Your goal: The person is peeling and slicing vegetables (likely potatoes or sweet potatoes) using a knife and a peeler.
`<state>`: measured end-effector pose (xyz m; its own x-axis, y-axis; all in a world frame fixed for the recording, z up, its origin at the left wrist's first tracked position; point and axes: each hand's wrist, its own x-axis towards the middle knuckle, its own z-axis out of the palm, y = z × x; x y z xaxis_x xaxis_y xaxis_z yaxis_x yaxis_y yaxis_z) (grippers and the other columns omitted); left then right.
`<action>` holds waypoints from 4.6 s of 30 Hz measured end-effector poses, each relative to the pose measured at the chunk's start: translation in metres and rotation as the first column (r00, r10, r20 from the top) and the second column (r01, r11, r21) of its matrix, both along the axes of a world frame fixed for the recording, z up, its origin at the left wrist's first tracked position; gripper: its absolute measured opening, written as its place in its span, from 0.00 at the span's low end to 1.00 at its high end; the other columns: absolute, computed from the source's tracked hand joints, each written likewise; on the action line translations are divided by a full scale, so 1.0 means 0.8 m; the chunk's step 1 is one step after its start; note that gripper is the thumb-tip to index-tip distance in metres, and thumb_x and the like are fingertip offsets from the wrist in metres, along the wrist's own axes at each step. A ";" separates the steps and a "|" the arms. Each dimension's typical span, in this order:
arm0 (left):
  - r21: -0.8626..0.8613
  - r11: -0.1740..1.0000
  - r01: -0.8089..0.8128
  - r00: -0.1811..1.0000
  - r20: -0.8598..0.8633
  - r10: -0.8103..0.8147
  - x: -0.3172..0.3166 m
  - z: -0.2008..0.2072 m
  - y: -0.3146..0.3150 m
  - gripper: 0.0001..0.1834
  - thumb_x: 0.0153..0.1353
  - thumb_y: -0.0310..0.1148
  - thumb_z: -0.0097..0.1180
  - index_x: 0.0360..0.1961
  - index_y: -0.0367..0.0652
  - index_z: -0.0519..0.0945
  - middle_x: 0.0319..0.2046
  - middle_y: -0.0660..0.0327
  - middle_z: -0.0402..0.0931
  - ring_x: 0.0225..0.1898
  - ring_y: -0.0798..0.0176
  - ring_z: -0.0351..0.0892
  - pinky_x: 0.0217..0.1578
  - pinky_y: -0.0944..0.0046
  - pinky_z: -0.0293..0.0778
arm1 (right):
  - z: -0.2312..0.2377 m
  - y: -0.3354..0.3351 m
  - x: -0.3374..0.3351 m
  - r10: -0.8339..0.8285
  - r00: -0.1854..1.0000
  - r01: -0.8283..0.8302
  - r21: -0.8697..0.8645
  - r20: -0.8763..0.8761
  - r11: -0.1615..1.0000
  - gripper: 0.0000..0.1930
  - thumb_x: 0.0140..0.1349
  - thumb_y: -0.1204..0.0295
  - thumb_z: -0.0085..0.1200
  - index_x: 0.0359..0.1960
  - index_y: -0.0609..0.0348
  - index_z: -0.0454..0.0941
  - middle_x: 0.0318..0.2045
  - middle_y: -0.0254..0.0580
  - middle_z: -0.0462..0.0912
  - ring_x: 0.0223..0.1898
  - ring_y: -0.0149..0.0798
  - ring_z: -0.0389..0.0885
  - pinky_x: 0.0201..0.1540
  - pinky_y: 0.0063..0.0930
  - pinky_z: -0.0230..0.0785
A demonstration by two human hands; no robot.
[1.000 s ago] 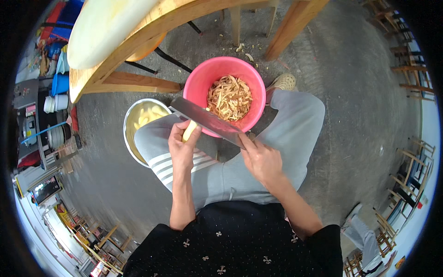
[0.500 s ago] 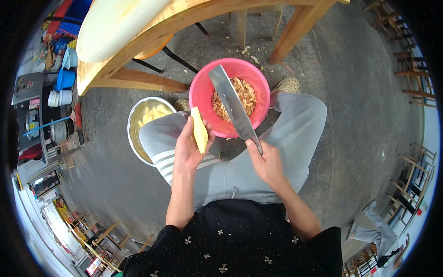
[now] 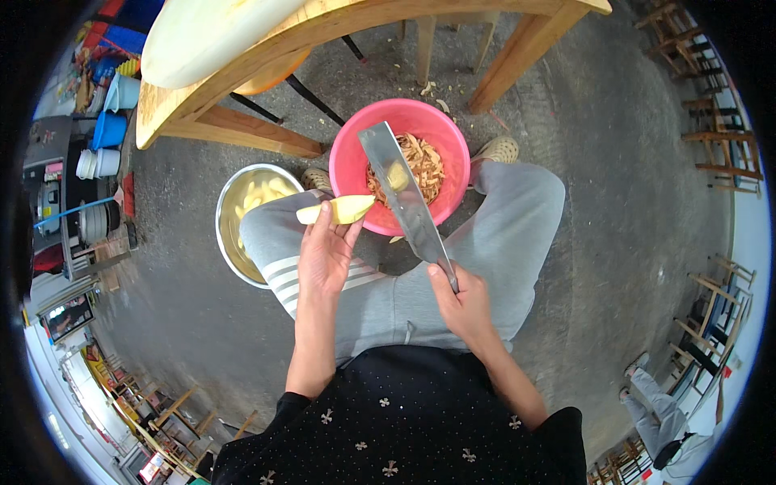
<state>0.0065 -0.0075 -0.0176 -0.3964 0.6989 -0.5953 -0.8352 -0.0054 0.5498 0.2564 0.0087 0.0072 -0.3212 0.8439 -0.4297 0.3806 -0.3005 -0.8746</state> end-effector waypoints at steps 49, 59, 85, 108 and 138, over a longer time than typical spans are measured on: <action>0.026 0.983 -0.181 0.967 0.188 0.173 0.018 0.027 -0.016 0.24 0.77 0.45 0.60 0.61 0.36 0.75 0.59 0.52 0.82 0.59 0.58 0.85 0.58 0.62 0.89 | 0.012 0.014 -0.008 0.035 0.975 -0.160 0.589 0.218 0.792 0.18 0.68 0.71 0.64 0.59 0.54 0.87 0.30 0.47 0.88 0.26 0.47 0.88 0.30 0.37 0.78; -0.072 0.976 -0.203 0.961 0.179 0.213 0.018 0.015 -0.028 0.20 0.78 0.42 0.59 0.62 0.41 0.76 0.56 0.61 0.83 0.54 0.63 0.86 0.55 0.62 0.88 | 0.031 0.029 -0.013 0.175 0.896 -0.417 0.640 0.408 0.646 0.31 0.53 0.72 0.66 0.63 0.51 0.85 0.20 0.37 0.75 0.18 0.43 0.78 0.23 0.39 0.71; 0.523 0.822 -0.225 0.784 0.598 -0.166 -0.038 0.035 -0.031 0.27 0.75 0.35 0.61 0.71 0.40 0.74 0.65 0.52 0.79 0.67 0.49 0.78 0.71 0.47 0.74 | -0.003 0.019 0.002 -0.035 0.963 -0.070 0.373 0.267 0.925 0.14 0.73 0.69 0.61 0.54 0.63 0.87 0.16 0.36 0.69 0.18 0.25 0.65 0.23 0.29 0.60; 0.552 0.827 -0.105 0.953 0.294 -0.075 -0.076 0.041 -0.041 0.32 0.75 0.31 0.61 0.76 0.42 0.65 0.71 0.49 0.73 0.73 0.42 0.72 0.73 0.44 0.74 | 0.088 0.069 0.010 -0.126 0.983 0.049 0.470 0.133 0.881 0.10 0.76 0.72 0.58 0.39 0.69 0.82 0.20 0.27 0.70 0.24 0.19 0.65 0.25 0.22 0.58; 0.282 0.952 -0.119 0.992 0.070 0.104 0.009 0.054 -0.028 0.32 0.77 0.41 0.59 0.76 0.43 0.66 0.70 0.55 0.73 0.66 0.60 0.79 0.65 0.53 0.82 | 0.072 0.023 -0.047 0.038 0.878 -0.458 0.813 0.478 0.360 0.22 0.58 0.73 0.74 0.56 0.51 0.88 0.17 0.30 0.64 0.14 0.32 0.67 0.18 0.33 0.60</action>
<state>0.0138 -0.0298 0.0252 -0.4544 0.7957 -0.4005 -0.8486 -0.2499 0.4663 0.2187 0.0271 0.0650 -0.6076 0.6922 0.3894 0.5951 0.7215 -0.3539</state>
